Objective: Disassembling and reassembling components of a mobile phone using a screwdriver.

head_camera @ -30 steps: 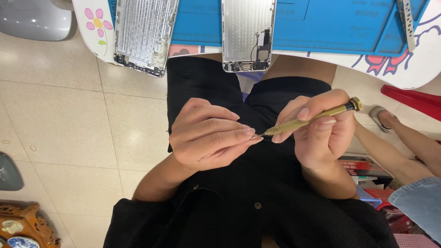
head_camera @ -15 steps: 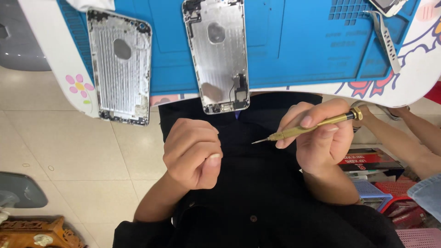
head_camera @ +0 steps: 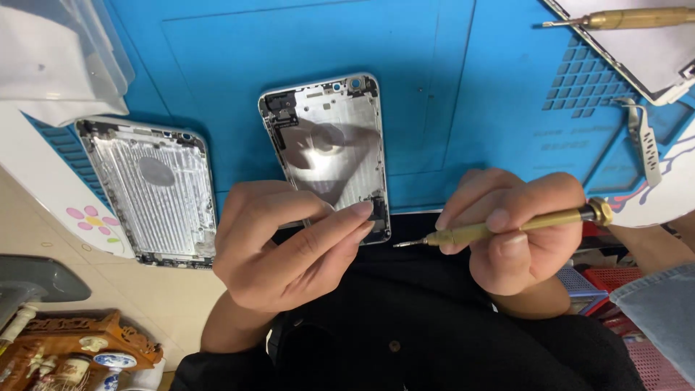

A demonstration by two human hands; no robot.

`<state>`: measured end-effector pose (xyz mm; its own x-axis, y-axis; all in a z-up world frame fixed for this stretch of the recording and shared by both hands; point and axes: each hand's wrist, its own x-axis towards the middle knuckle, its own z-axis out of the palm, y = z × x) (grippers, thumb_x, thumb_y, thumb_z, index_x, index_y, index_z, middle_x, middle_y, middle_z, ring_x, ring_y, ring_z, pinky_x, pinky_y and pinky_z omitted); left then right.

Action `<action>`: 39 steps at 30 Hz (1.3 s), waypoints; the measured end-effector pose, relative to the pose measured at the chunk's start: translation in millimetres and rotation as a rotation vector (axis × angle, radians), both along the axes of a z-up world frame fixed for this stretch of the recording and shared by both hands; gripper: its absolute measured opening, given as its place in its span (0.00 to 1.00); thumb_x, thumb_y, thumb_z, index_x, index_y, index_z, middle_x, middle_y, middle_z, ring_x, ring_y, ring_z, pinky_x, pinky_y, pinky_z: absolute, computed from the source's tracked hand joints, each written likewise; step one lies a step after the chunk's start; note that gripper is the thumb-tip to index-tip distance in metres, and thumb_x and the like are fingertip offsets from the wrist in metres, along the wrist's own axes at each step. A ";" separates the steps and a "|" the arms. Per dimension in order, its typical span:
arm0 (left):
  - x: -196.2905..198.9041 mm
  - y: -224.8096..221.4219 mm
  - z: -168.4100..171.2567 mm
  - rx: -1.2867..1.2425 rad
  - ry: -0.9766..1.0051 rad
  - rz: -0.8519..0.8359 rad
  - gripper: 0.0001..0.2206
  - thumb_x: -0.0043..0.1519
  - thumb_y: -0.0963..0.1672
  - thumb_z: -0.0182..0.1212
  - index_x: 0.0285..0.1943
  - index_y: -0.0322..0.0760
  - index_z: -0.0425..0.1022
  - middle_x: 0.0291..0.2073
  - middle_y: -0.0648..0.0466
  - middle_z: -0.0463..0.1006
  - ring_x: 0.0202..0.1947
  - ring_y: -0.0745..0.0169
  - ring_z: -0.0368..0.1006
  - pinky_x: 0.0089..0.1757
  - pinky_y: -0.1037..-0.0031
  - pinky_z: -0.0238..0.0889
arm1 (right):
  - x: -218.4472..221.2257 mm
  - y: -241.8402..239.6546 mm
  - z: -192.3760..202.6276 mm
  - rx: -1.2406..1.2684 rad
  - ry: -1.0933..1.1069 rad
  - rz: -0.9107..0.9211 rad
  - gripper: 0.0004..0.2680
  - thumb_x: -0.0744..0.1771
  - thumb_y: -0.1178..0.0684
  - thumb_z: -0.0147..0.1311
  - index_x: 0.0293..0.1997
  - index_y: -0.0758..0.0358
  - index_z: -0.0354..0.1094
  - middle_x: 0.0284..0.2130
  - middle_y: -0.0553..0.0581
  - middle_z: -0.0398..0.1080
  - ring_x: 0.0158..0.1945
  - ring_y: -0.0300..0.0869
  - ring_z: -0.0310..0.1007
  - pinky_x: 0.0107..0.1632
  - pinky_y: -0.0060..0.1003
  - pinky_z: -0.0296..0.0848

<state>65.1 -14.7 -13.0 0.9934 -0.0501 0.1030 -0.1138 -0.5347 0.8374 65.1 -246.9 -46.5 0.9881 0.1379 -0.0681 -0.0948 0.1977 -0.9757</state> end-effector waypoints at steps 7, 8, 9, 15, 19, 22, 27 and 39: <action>10.1 1.5 -8.0 0.031 0.018 -0.003 0.18 0.50 0.40 0.85 0.47 0.45 0.84 0.34 0.61 0.73 0.34 0.61 0.69 0.37 0.72 0.64 | 16.8 13.7 -2.1 -0.064 -0.009 -0.039 0.10 0.72 0.46 0.50 0.47 0.60 0.53 0.20 0.55 0.69 0.24 0.42 0.70 0.29 0.31 0.72; 12.3 1.7 -7.8 0.037 0.028 -0.004 0.18 0.50 0.40 0.85 0.46 0.45 0.84 0.34 0.61 0.74 0.34 0.61 0.69 0.37 0.72 0.64 | 19.3 15.3 -3.9 -0.083 -0.034 -0.045 0.10 0.72 0.46 0.50 0.46 0.60 0.54 0.20 0.55 0.69 0.23 0.42 0.70 0.29 0.30 0.72; 14.4 1.8 -7.1 0.042 0.039 -0.004 0.18 0.49 0.40 0.85 0.46 0.44 0.84 0.34 0.61 0.74 0.35 0.61 0.70 0.37 0.72 0.63 | 21.8 16.8 -5.3 -0.102 -0.060 -0.052 0.11 0.72 0.45 0.49 0.46 0.60 0.54 0.20 0.54 0.68 0.23 0.42 0.70 0.29 0.30 0.73; 22.5 0.8 -7.4 0.042 0.022 0.000 0.15 0.49 0.41 0.85 0.41 0.41 0.84 0.30 0.61 0.75 0.32 0.61 0.69 0.36 0.71 0.61 | 18.6 18.8 -7.5 -0.204 -0.128 -0.089 0.11 0.72 0.46 0.49 0.44 0.62 0.53 0.20 0.55 0.65 0.20 0.41 0.70 0.30 0.33 0.75; 22.0 -0.6 -10.7 0.044 -0.010 0.010 0.14 0.48 0.42 0.85 0.38 0.41 0.83 0.29 0.61 0.75 0.31 0.61 0.70 0.36 0.69 0.60 | 18.1 20.5 -10.1 -0.196 -0.131 -0.083 0.12 0.73 0.46 0.49 0.46 0.63 0.53 0.21 0.58 0.66 0.20 0.41 0.70 0.30 0.32 0.75; 20.7 -0.8 -10.7 0.036 -0.060 0.014 0.14 0.47 0.43 0.85 0.37 0.41 0.84 0.27 0.61 0.74 0.29 0.62 0.69 0.35 0.68 0.59 | 17.2 18.6 -10.7 -0.208 -0.163 -0.073 0.12 0.73 0.46 0.49 0.46 0.64 0.52 0.20 0.59 0.68 0.20 0.42 0.70 0.31 0.31 0.75; 18.0 -1.4 -7.9 0.042 -0.058 0.017 0.13 0.48 0.43 0.84 0.37 0.42 0.84 0.28 0.62 0.75 0.31 0.62 0.69 0.36 0.69 0.57 | 14.9 18.4 -3.1 -0.240 -0.115 -0.036 0.12 0.73 0.46 0.48 0.46 0.65 0.53 0.24 0.60 0.66 0.22 0.42 0.70 0.28 0.29 0.71; 12.6 -1.8 -7.3 0.052 -0.070 -0.001 0.12 0.50 0.43 0.84 0.38 0.43 0.84 0.28 0.63 0.74 0.31 0.63 0.69 0.37 0.69 0.56 | 12.3 15.4 -5.8 -0.191 -0.069 -0.036 0.11 0.74 0.47 0.46 0.49 0.64 0.53 0.28 0.65 0.66 0.20 0.40 0.68 0.25 0.27 0.67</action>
